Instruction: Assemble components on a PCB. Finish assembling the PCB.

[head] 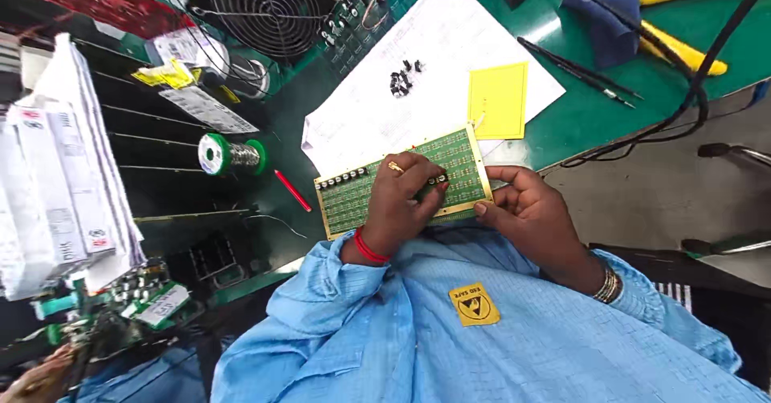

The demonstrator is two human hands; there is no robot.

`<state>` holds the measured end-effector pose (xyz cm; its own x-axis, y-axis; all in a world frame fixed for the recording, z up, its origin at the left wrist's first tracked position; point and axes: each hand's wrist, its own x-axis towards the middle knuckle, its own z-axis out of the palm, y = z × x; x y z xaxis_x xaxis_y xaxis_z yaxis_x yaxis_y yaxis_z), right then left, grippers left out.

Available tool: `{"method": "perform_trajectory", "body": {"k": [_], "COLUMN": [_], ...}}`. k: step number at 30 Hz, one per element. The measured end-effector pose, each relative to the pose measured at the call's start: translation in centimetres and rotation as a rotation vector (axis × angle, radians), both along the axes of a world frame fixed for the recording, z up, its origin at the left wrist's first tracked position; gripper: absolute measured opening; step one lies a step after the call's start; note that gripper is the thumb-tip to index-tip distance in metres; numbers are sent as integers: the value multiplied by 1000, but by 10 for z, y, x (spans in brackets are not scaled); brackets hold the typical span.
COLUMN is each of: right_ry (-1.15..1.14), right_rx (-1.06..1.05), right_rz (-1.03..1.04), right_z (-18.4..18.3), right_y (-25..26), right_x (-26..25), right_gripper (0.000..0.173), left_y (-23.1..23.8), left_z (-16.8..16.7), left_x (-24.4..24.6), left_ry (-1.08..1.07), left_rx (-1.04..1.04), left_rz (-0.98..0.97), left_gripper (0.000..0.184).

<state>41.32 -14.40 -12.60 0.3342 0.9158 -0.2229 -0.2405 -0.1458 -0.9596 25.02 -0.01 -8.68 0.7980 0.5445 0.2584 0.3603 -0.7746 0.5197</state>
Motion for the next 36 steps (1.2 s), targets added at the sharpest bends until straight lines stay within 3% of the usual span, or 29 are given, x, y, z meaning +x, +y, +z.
{"method": "perform_trajectory", "body": {"k": [18, 36], "right_ry": [-57, -32], "right_rx": [22, 39], "right_rz": [-5, 8], "right_z": [-4, -4], "right_y": [-1, -1], "right_x": [-2, 0], "right_gripper": [40, 42], "left_y": [-4, -2], "left_z": [-12, -1], "left_x": [-3, -3], "left_ry": [-130, -29], "left_rx": [-17, 44], "left_rz": [29, -13], "left_gripper": [10, 13]}}
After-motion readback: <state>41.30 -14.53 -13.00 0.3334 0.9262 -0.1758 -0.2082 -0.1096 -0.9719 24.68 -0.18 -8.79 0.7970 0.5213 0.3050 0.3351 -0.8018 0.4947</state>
